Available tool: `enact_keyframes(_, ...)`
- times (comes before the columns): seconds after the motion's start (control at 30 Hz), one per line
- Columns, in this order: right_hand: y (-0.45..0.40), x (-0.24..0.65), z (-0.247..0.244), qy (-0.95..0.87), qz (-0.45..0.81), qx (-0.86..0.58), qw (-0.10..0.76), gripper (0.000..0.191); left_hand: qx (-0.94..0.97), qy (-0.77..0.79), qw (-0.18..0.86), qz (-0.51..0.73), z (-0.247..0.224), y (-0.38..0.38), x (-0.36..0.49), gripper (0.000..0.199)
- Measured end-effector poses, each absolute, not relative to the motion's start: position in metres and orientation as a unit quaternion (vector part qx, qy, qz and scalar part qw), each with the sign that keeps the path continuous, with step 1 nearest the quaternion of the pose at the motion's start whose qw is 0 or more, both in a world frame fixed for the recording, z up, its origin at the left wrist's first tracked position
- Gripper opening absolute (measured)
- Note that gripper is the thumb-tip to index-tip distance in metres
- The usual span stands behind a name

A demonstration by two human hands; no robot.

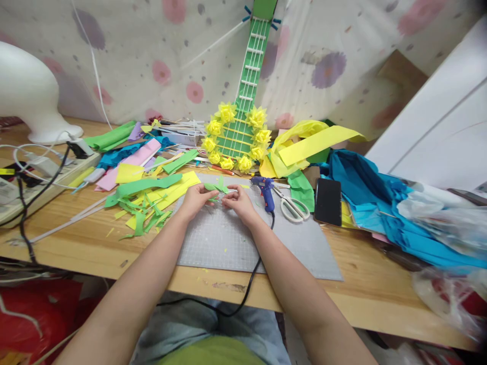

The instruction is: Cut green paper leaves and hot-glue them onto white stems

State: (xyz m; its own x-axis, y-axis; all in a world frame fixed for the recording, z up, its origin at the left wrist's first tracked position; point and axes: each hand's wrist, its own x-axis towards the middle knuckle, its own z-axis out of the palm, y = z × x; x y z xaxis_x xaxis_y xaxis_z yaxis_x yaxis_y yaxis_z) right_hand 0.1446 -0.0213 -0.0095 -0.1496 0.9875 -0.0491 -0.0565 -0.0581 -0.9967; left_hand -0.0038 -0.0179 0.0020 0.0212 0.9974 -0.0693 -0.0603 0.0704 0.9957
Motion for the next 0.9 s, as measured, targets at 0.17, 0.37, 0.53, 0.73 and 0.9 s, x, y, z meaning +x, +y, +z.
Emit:
enact_keyframes(0.17,-0.0241,0.1458,-0.0050,-0.505,0.580,-0.451,0.452,0.036,0.473,0.498,0.536,0.491,0.0024,-0.0177,-0.0037,0.041)
enact_keyframes(0.37,-0.0245,0.1455,-0.0041,-0.498,0.585,-0.453,0.453,0.035,0.477,0.498,0.534,0.489,0.0026,-0.0178,-0.0039,0.041)
enact_keyframes(0.53,-0.0216,0.1446,-0.0081,-0.497,0.575,-0.464,0.454,0.032,0.482,0.496,0.535,0.486,0.0005,-0.0172,-0.0041,0.041)
enact_keyframes(0.73,-0.0196,0.1445,-0.0113,-0.512,0.554,-0.476,0.452,0.029,0.480,0.493,0.539,0.485,0.0005,-0.0173,-0.0037,0.040)
enact_keyframes(0.9,-0.0193,0.1443,-0.0107,-0.525,0.542,-0.481,0.447,0.027,0.484,0.487,0.550,0.475,0.0014,-0.0186,-0.0052,0.039)
